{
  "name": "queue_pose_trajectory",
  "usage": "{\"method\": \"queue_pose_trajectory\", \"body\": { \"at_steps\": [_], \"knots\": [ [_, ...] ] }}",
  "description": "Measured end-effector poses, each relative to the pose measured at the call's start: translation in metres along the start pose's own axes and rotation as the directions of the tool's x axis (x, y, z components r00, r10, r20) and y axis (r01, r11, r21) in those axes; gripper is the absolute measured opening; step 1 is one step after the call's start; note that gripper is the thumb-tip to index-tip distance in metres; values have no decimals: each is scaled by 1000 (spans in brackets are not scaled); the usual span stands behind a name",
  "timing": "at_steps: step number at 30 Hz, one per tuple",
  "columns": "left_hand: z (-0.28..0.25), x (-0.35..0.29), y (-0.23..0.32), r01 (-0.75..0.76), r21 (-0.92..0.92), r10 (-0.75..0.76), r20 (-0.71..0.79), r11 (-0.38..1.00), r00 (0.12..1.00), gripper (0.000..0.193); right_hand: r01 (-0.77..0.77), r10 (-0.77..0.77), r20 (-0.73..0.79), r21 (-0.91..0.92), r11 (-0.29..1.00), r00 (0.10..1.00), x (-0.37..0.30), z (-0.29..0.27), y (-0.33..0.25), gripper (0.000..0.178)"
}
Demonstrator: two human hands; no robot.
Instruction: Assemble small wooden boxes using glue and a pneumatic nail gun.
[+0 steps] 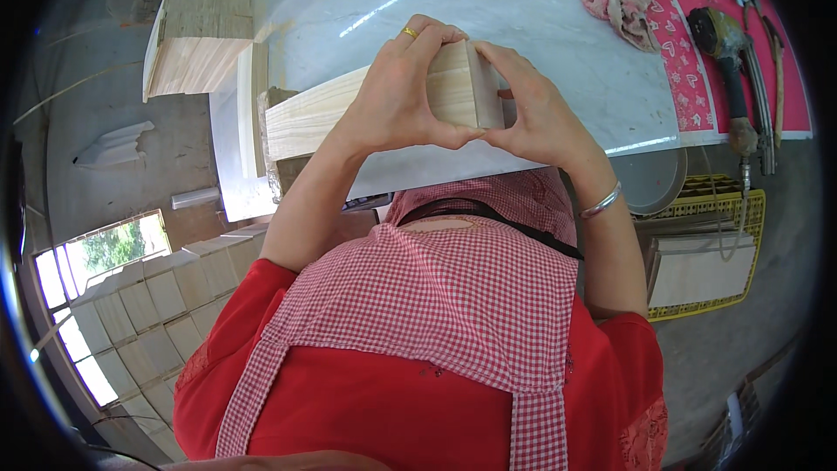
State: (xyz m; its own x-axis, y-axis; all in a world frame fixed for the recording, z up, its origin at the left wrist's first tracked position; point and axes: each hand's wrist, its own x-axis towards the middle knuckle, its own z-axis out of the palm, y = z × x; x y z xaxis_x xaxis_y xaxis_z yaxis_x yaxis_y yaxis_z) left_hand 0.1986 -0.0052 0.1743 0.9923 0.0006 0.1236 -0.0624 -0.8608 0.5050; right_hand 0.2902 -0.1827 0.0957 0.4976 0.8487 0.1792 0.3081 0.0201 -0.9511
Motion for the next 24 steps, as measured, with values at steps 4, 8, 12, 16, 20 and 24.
{"method": "queue_pose_trajectory", "body": {
  "at_steps": [4,8,12,16,20,24],
  "knots": [
    [2,0,-2,-18,24,18,-17,1000,1000,87,93,-109,-135,-117,989,985,-11,9,-11,89],
    [2,0,-3,-31,34,33,-37,999,999,85,53,-66,-165,-81,995,984,-41,28,-38,83],
    [0,2,0,-13,38,13,-17,999,1000,85,37,-53,-164,-101,994,985,-63,29,-44,75],
    [0,4,1,-25,31,26,-22,999,999,84,26,-41,-186,-81,996,982,-67,25,-48,68],
    [2,2,1,-22,29,23,-24,999,999,85,39,-59,-141,-145,989,988,-71,12,-50,59],
    [3,-1,-2,-23,33,24,-35,999,999,85,-139,-111,-390,-559,817,914,-74,-56,-27,51]
  ]
}}
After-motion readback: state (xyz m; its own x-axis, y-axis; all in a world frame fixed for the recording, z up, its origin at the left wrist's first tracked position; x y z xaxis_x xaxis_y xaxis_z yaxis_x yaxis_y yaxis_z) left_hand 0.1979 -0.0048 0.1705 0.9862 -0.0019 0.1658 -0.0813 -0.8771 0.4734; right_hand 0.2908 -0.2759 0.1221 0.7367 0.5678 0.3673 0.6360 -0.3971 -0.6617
